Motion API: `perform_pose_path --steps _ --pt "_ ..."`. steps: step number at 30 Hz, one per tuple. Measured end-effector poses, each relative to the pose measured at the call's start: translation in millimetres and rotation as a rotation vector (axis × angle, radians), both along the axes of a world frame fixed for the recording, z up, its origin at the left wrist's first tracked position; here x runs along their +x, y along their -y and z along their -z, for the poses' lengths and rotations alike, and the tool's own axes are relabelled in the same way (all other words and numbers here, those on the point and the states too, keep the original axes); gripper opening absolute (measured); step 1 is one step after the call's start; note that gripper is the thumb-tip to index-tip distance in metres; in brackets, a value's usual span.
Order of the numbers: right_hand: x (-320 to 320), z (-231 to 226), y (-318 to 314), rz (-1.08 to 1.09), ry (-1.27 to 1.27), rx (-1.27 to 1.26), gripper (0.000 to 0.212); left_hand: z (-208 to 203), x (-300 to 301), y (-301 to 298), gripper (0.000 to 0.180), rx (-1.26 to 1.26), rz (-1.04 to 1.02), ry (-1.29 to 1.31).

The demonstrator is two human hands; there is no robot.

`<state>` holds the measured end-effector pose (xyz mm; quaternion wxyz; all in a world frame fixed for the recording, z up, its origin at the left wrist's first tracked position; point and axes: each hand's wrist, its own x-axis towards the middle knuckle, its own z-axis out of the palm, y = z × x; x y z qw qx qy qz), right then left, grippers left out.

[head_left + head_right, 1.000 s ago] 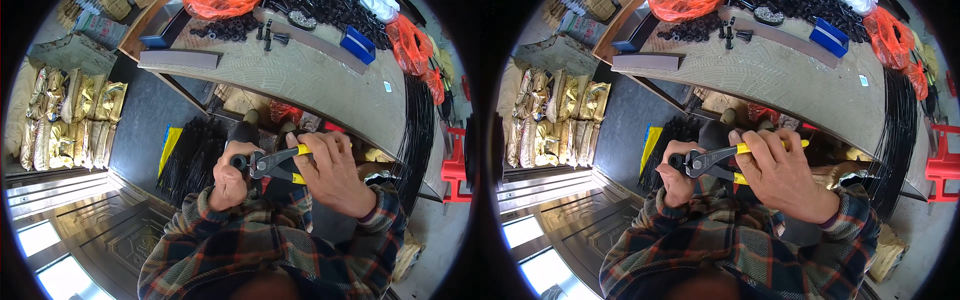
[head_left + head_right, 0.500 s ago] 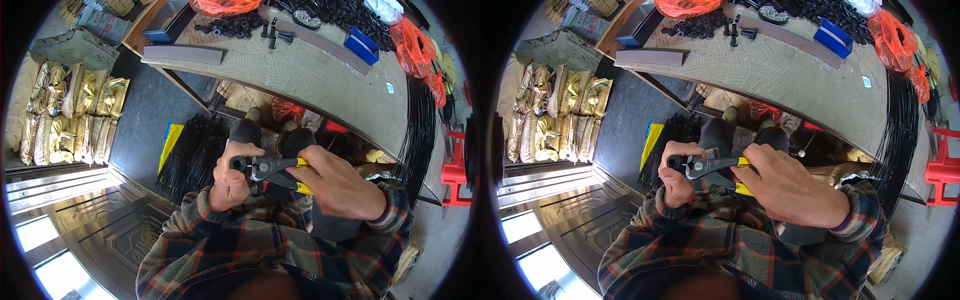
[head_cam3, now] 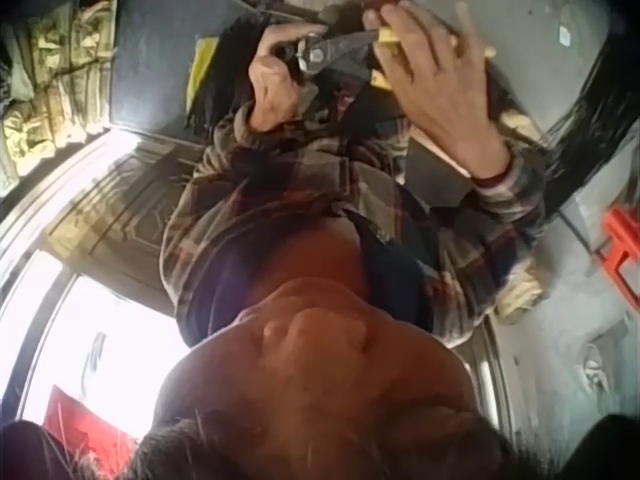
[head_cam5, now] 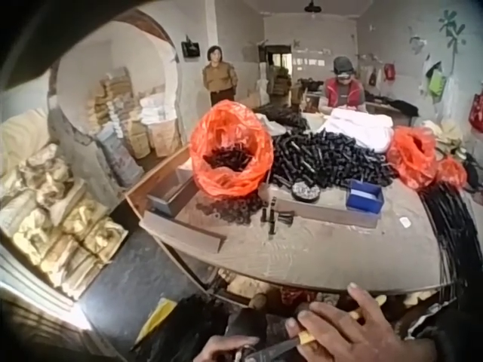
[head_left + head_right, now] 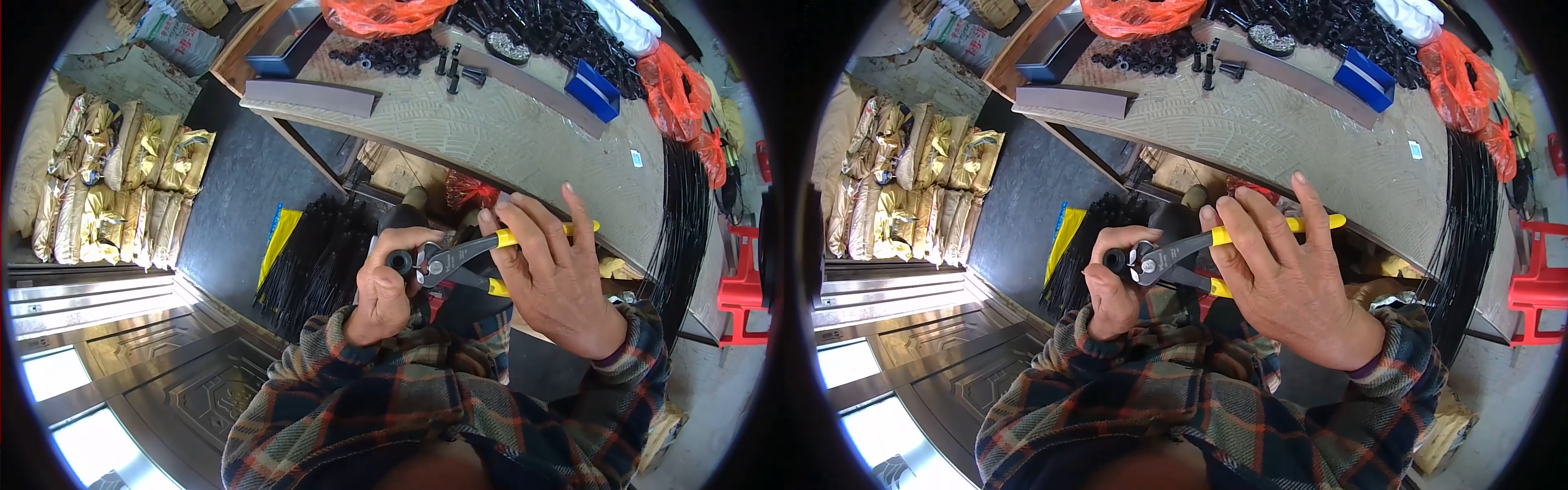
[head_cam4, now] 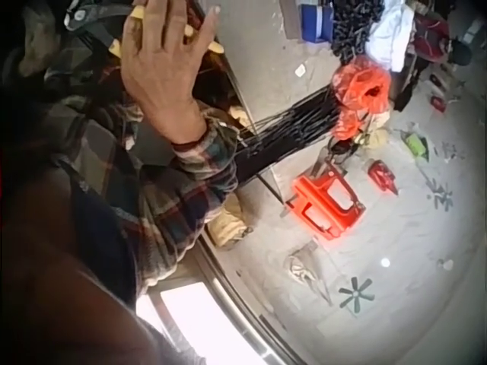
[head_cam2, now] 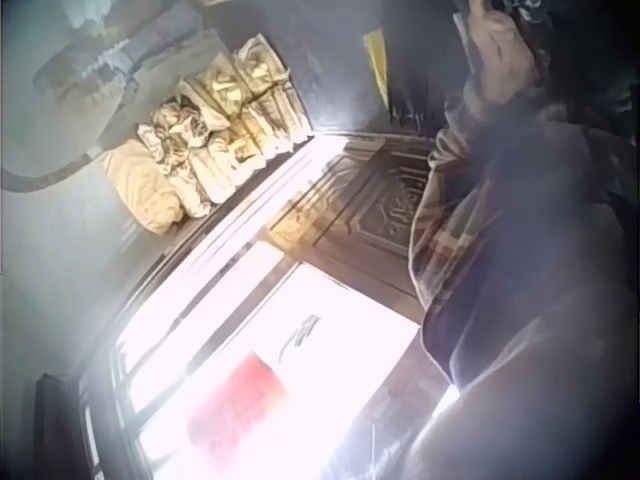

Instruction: Assembling and trimming wire harness components at a factory workstation.

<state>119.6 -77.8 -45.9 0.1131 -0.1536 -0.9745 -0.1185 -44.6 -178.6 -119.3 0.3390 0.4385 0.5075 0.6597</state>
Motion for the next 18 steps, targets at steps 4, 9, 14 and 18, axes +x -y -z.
perform_pose_path --steps 4,9,14,18 --pt "-2.8 -3.7 -0.6 -0.018 0.015 0.016 0.032 1.9 -2.2 0.0 0.071 0.005 -0.029 0.004" --pt "-6.1 -2.5 -2.3 -0.038 0.011 0.041 0.024 5.4 -0.4 -1.4 0.072 0.004 -0.063 0.051" --pt "-2.6 -8.9 -5.8 -0.116 0.100 0.085 0.021 9.4 -2.7 1.7 0.069 0.076 -0.098 -0.186" --pt "2.9 -4.2 -14.8 -0.176 0.190 -0.070 0.020 11.3 6.3 1.6 0.078 0.007 -0.135 -0.173"
